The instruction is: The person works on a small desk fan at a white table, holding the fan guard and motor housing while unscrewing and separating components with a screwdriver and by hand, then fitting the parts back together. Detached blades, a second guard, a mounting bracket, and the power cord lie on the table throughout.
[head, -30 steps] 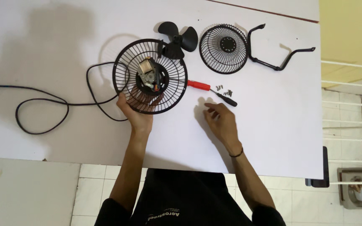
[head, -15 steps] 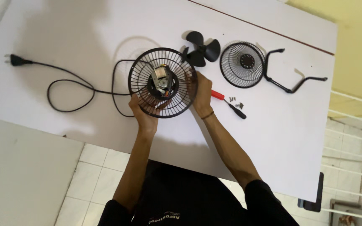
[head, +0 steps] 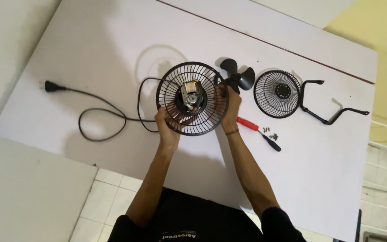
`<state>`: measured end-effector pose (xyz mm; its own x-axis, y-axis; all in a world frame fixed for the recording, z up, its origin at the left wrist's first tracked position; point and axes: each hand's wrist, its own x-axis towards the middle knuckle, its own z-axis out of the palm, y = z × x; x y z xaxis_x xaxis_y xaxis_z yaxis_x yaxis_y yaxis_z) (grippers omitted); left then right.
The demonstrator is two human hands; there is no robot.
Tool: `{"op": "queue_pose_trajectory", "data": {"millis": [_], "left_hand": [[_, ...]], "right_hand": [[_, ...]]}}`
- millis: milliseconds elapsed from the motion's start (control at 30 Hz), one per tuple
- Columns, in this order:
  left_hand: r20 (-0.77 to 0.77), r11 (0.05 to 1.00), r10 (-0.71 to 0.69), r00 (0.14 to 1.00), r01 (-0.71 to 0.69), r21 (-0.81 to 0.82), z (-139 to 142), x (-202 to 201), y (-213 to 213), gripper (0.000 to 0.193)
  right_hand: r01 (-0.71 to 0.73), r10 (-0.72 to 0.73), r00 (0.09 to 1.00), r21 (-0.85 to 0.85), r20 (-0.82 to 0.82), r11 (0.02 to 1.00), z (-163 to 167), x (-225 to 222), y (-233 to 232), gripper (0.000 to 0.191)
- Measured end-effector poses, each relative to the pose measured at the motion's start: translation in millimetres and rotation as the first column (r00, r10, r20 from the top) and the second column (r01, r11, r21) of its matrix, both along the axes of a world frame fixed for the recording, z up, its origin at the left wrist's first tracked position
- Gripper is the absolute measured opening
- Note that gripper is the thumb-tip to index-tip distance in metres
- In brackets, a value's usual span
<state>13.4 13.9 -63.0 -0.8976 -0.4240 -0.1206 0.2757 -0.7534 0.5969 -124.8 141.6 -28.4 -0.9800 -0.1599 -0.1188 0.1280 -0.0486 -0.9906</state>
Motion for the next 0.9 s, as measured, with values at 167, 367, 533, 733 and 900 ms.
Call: {"op": "queue_pose_trajectory", "data": {"millis": [167, 367, 533, 733, 900], "left_hand": [[-0.07, 0.998, -0.065, 0.995, 0.066, 0.011, -5.4, -13.2, -6.4, 0.066], [0.008, 0.984, -0.165, 0.986, 0.165, -0.064, -6.6, -16.0, 2.0, 0.053], [-0.037, 0.977, -0.211, 0.977, 0.209, -0.053, 0.4, -19.5, 13.6, 0.049], [-0.072, 0.97, -0.239, 0.968, 0.235, -0.055, 10.5, -12.5, 22.4, 0.051], [-0.108, 0.972, -0.223, 0.969, 0.213, -0.099, 19.0, -1.5, 28.3, 0.05]], "right_hand": [[0.142, -0.043, 0.872, 0.167, -0.488, 0.976, -6.5, 17.1, 45.2, 0.011], [0.159, -0.167, 0.801, -0.065, -0.575, 0.985, 27.5, 60.4, 93.4, 0.011], [0.049, 0.257, 0.705, 0.407, -0.661, 0.912, 67.3, 83.8, 93.9, 0.012], [-0.034, 0.517, 0.629, 0.644, -0.58, 0.764, 99.1, 91.2, 75.5, 0.027], [-0.005, 0.531, 0.6, 0.661, -0.598, 0.75, 107.9, 94.8, 70.9, 0.023]]}}
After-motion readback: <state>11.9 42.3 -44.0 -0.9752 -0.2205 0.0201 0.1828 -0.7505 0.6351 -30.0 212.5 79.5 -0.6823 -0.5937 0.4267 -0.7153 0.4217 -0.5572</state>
